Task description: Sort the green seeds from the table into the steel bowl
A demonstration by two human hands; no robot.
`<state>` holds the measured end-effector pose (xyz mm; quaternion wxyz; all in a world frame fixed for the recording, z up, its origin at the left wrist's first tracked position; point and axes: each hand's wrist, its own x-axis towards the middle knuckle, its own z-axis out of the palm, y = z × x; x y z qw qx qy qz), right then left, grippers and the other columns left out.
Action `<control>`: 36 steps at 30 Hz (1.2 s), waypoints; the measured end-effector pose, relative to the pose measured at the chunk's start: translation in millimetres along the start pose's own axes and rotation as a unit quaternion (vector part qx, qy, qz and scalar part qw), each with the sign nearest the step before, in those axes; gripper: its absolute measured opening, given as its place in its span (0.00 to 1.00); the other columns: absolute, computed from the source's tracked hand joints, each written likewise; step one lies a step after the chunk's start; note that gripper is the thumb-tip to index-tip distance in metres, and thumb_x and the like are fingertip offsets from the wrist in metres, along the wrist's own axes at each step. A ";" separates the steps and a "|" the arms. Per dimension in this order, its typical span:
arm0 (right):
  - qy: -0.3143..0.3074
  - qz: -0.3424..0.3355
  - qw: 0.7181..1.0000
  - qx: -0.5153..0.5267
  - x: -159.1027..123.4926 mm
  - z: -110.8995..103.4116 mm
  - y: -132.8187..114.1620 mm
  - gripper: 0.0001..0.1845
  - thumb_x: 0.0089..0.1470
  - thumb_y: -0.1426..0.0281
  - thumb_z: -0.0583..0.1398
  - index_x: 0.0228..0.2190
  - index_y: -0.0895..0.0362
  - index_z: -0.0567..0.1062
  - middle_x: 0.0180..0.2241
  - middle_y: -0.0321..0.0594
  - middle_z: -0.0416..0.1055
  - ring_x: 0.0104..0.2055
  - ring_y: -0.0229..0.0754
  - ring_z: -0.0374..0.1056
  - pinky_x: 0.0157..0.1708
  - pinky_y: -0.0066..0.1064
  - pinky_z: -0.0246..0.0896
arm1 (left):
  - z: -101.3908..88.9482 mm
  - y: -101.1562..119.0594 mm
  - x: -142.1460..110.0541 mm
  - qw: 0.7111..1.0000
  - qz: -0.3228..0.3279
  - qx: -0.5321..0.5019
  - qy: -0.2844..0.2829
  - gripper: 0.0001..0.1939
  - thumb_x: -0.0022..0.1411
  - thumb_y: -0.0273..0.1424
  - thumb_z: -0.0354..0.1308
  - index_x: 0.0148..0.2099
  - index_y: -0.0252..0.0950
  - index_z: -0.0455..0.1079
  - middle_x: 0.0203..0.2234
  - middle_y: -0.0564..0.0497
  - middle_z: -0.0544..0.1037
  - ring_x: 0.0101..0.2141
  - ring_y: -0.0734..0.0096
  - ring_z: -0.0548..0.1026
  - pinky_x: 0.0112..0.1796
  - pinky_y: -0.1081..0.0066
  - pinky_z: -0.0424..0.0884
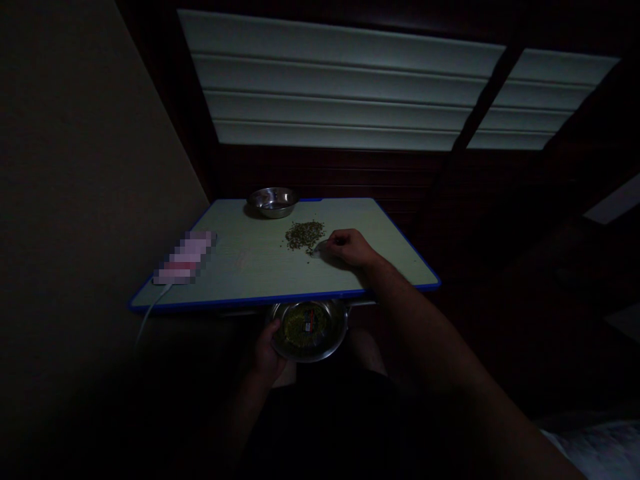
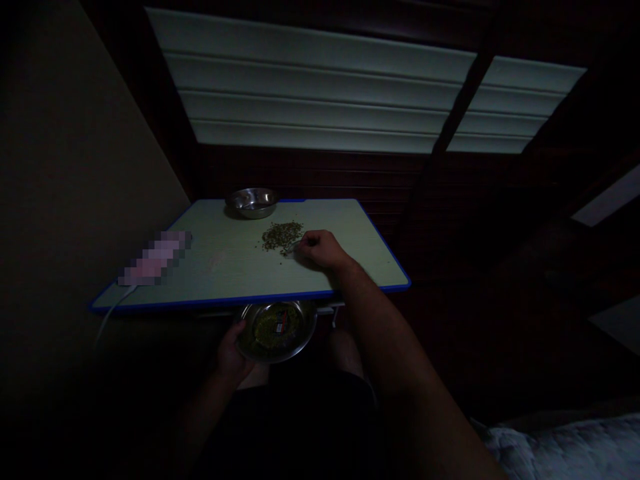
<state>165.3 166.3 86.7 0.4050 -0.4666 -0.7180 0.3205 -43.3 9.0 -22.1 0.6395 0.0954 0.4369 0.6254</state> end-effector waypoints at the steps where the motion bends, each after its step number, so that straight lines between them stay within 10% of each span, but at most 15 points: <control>1: 0.002 0.000 1.000 -0.006 0.1 -0.2 0.2 0.04 0.41 0.70 0.61 0.22 0.59 0.73 0.21 0.34 0.67 0.25 0.34 0.59 0.29 0.29 0.55 | 0.6 0.2 -0.4 1.000 -0.001 -0.003 0.000 0.11 0.47 0.34 0.63 0.34 0.36 0.78 0.30 0.46 0.84 0.42 0.52 0.80 0.45 0.58 0.74; 36: -0.021 -0.009 1.000 0.021 0.4 -0.3 1.9 0.06 0.39 0.69 0.63 0.22 0.59 0.76 0.23 0.36 0.72 0.27 0.37 0.64 0.31 0.30 0.58 | 0.5 0.1 -0.5 1.000 -0.002 -0.009 -0.011 0.12 0.46 0.35 0.64 0.33 0.36 0.79 0.29 0.47 0.84 0.37 0.54 0.81 0.43 0.58 0.75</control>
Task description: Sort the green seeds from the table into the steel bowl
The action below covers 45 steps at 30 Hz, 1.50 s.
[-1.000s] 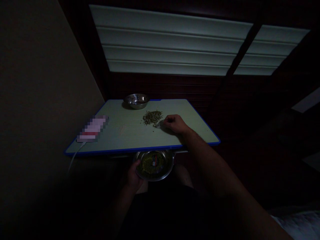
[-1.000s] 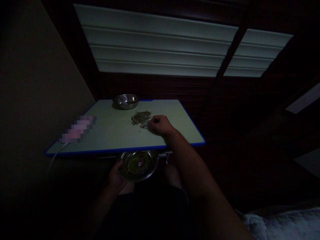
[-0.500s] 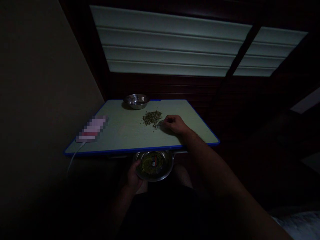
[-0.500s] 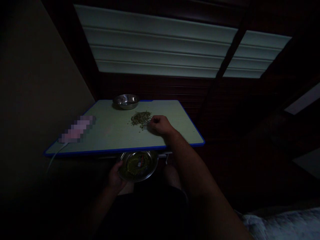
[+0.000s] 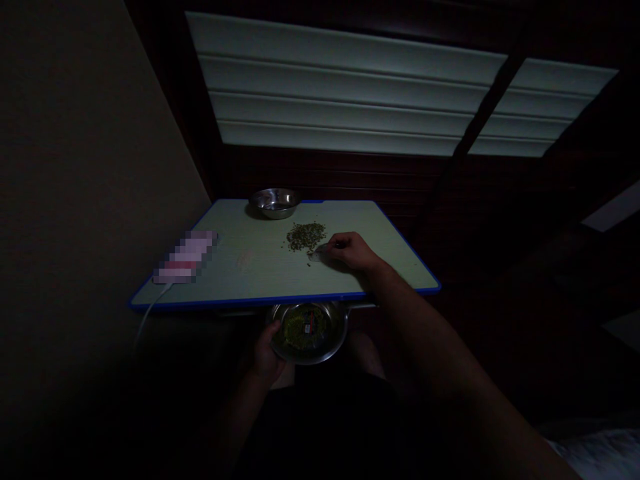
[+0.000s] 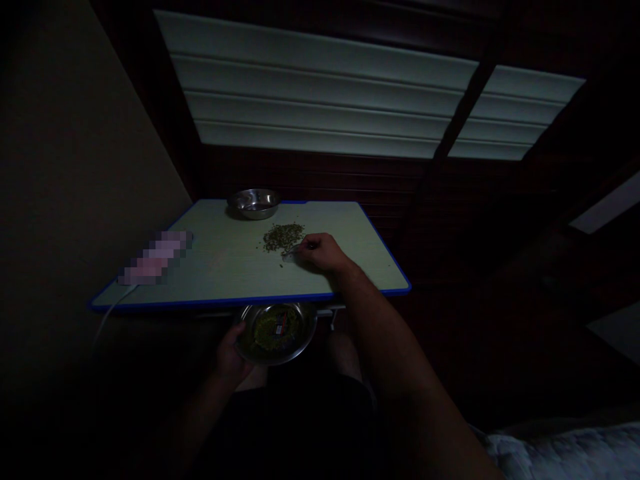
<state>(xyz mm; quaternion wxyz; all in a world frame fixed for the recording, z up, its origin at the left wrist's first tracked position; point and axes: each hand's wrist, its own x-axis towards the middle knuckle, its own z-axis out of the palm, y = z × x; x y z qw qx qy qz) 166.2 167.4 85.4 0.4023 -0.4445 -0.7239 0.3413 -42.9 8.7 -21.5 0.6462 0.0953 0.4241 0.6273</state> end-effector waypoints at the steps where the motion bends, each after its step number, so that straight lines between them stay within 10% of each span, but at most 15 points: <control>1: 0.000 0.000 1.000 -0.003 0.0 0.1 0.2 0.06 0.39 0.68 0.64 0.22 0.59 0.76 0.23 0.36 0.72 0.27 0.37 0.64 0.31 0.30 0.58 | 0.1 -0.1 -0.2 1.000 0.003 0.002 -0.004 0.12 0.46 0.36 0.64 0.34 0.36 0.79 0.29 0.47 0.84 0.38 0.53 0.81 0.44 0.58 0.75; 19: 0.087 -0.009 0.994 -0.068 0.8 2.2 -2.2 0.06 0.44 0.68 0.59 0.22 0.58 0.74 0.21 0.35 0.68 0.26 0.36 0.61 0.29 0.30 0.54 | 1.1 -0.3 -0.9 1.000 -0.005 0.005 0.001 0.11 0.46 0.36 0.63 0.33 0.37 0.79 0.29 0.47 0.84 0.38 0.53 0.81 0.45 0.57 0.74; 45: 0.044 0.031 0.997 -0.055 -1.8 2.4 -7.2 0.08 0.41 0.66 0.63 0.21 0.59 0.74 0.21 0.36 0.69 0.25 0.36 0.61 0.28 0.29 0.55 | -1.0 -0.9 -0.4 1.000 -0.002 0.000 -0.011 0.12 0.46 0.36 0.64 0.35 0.36 0.79 0.30 0.47 0.84 0.40 0.52 0.81 0.45 0.58 0.74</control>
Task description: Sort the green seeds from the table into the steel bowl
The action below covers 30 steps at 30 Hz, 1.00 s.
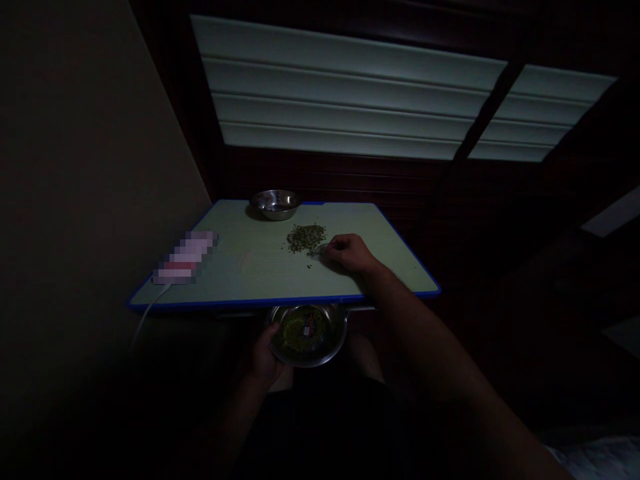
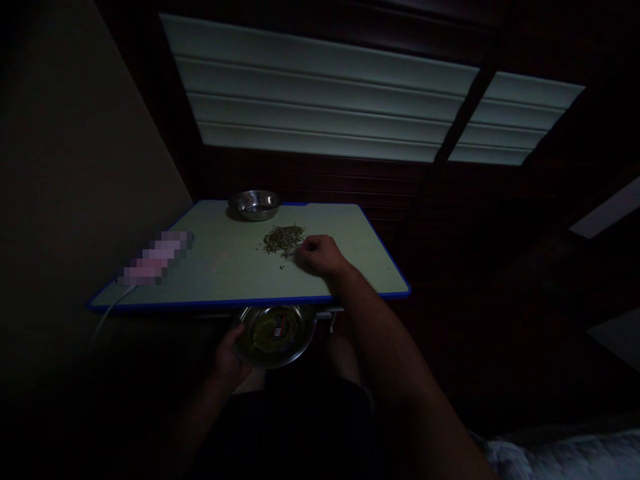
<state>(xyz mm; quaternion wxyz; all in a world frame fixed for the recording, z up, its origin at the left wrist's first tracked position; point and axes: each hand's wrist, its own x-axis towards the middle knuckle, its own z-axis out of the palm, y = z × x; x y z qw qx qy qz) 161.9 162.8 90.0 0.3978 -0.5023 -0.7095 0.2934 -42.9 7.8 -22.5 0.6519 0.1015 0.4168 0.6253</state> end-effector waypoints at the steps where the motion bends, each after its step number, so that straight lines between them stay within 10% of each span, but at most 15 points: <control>1: 0.012 0.000 1.000 -0.011 0.7 0.0 1.1 0.08 0.42 0.66 0.62 0.21 0.59 0.74 0.21 0.35 0.69 0.25 0.36 0.60 0.28 0.29 0.55 | 0.2 0.0 -0.1 1.000 -0.001 0.000 0.002 0.12 0.46 0.36 0.64 0.34 0.36 0.79 0.30 0.47 0.84 0.39 0.53 0.81 0.45 0.58 0.74; 23: 0.049 0.003 0.999 -0.009 0.6 -1.4 1.4 0.06 0.40 0.68 0.59 0.19 0.58 0.72 0.19 0.34 0.67 0.24 0.35 0.60 0.27 0.28 0.54 | 2.7 1.7 -2.1 1.000 -0.011 0.002 -0.004 0.11 0.48 0.35 0.62 0.34 0.36 0.79 0.31 0.45 0.84 0.44 0.49 0.80 0.49 0.55 0.73; 30: -0.031 0.017 0.999 0.041 -1.9 -1.1 -1.6 0.09 0.37 0.66 0.64 0.19 0.59 0.73 0.19 0.34 0.67 0.24 0.34 0.59 0.26 0.29 0.54 | -0.3 -0.4 0.2 1.000 -0.011 -0.009 -0.010 0.12 0.48 0.35 0.64 0.35 0.35 0.79 0.31 0.44 0.84 0.43 0.49 0.80 0.47 0.56 0.74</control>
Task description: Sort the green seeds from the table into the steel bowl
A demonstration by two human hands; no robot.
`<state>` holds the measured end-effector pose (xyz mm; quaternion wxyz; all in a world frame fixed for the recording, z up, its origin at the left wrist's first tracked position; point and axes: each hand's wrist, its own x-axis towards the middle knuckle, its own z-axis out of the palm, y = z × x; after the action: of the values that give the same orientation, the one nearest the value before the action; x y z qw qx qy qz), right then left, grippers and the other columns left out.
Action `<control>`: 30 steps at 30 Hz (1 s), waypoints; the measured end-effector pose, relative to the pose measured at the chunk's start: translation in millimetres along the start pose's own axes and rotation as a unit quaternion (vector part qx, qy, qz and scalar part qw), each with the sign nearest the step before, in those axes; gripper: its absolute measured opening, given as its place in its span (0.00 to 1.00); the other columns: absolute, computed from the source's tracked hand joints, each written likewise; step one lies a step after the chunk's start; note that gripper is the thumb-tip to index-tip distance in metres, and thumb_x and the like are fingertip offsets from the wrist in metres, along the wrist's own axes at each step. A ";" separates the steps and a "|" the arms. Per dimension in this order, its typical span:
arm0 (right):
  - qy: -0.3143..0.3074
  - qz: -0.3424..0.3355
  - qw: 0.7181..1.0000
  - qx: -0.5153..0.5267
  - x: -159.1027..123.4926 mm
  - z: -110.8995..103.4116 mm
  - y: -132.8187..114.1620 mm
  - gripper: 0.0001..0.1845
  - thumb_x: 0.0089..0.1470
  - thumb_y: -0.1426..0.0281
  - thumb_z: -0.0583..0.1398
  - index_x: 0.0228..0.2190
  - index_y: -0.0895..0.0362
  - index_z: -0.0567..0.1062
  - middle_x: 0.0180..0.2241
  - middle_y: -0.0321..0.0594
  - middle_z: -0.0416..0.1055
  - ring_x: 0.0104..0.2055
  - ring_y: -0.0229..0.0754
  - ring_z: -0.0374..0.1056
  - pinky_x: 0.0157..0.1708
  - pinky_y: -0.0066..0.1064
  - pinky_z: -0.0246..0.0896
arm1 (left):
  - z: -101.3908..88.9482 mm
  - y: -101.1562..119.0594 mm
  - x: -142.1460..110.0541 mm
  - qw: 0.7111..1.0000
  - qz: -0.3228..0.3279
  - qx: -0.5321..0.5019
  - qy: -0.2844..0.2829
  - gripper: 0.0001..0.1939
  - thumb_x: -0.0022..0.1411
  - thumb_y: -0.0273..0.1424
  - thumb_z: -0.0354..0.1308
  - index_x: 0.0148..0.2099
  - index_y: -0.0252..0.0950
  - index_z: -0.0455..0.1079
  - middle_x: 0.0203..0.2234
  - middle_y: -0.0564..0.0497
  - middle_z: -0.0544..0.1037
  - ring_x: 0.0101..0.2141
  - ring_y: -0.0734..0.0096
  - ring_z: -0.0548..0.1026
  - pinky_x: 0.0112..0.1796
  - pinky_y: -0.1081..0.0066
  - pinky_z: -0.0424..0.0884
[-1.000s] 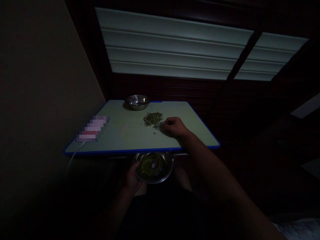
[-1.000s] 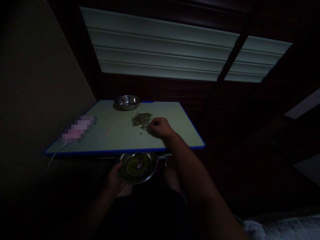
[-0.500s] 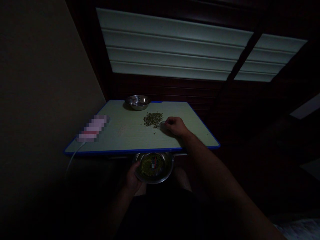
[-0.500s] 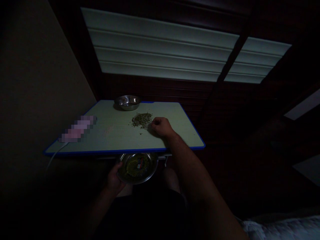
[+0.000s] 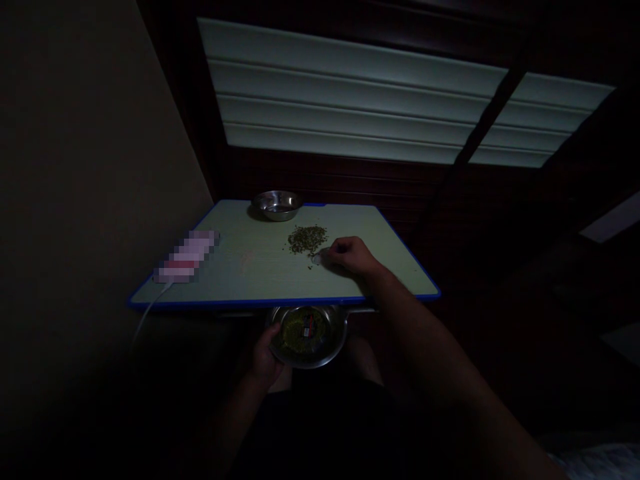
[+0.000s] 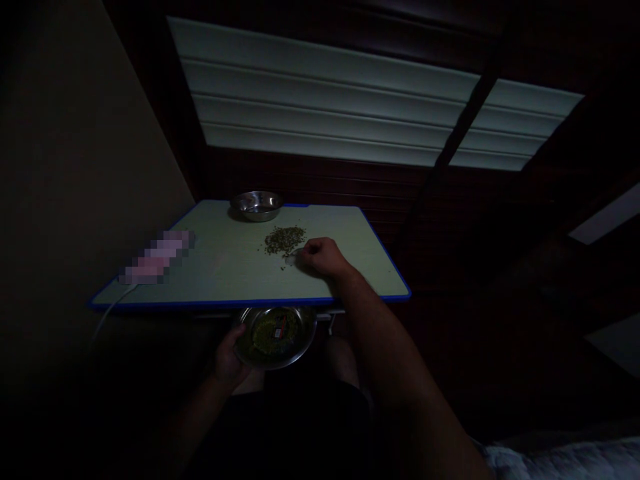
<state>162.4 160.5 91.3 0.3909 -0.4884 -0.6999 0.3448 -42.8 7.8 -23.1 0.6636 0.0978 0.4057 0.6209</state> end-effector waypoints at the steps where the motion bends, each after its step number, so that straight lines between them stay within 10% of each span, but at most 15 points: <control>1: -0.009 -0.001 1.000 0.008 -0.6 0.6 -0.6 0.09 0.36 0.66 0.65 0.19 0.59 0.73 0.19 0.35 0.67 0.24 0.34 0.59 0.26 0.29 0.55 | -0.4 -0.4 0.5 1.000 0.000 -0.001 -0.001 0.12 0.47 0.35 0.64 0.35 0.35 0.79 0.31 0.44 0.84 0.43 0.49 0.80 0.47 0.56 0.74; 6: -0.017 0.007 1.000 0.025 -1.3 2.3 -1.5 0.10 0.36 0.64 0.65 0.19 0.58 0.72 0.18 0.34 0.66 0.23 0.34 0.58 0.25 0.29 0.54 | -1.8 -1.3 1.6 1.000 -0.005 0.000 -0.001 0.12 0.47 0.35 0.64 0.35 0.36 0.79 0.31 0.45 0.84 0.42 0.48 0.80 0.47 0.55 0.74; 14: 0.146 -0.016 0.987 -0.068 8.1 -6.6 10.1 0.06 0.40 0.69 0.58 0.22 0.57 0.73 0.22 0.35 0.70 0.28 0.38 0.64 0.32 0.30 0.57 | 0.7 0.5 -1.0 1.000 0.005 0.003 -0.003 0.13 0.46 0.36 0.65 0.35 0.35 0.79 0.31 0.46 0.84 0.41 0.51 0.81 0.48 0.56 0.73; 30: 0.114 -0.023 0.992 -0.054 5.8 -4.4 5.8 0.06 0.40 0.68 0.57 0.21 0.58 0.73 0.21 0.34 0.70 0.28 0.38 0.64 0.32 0.30 0.57 | 4.0 2.5 -3.4 1.000 0.009 0.019 0.002 0.12 0.46 0.37 0.64 0.33 0.37 0.78 0.30 0.46 0.84 0.44 0.48 0.80 0.48 0.54 0.74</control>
<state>167.5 168.1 89.6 0.4493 -0.5288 -0.6790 0.2396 -41.7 6.8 -17.5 0.6553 0.1131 0.4181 0.6188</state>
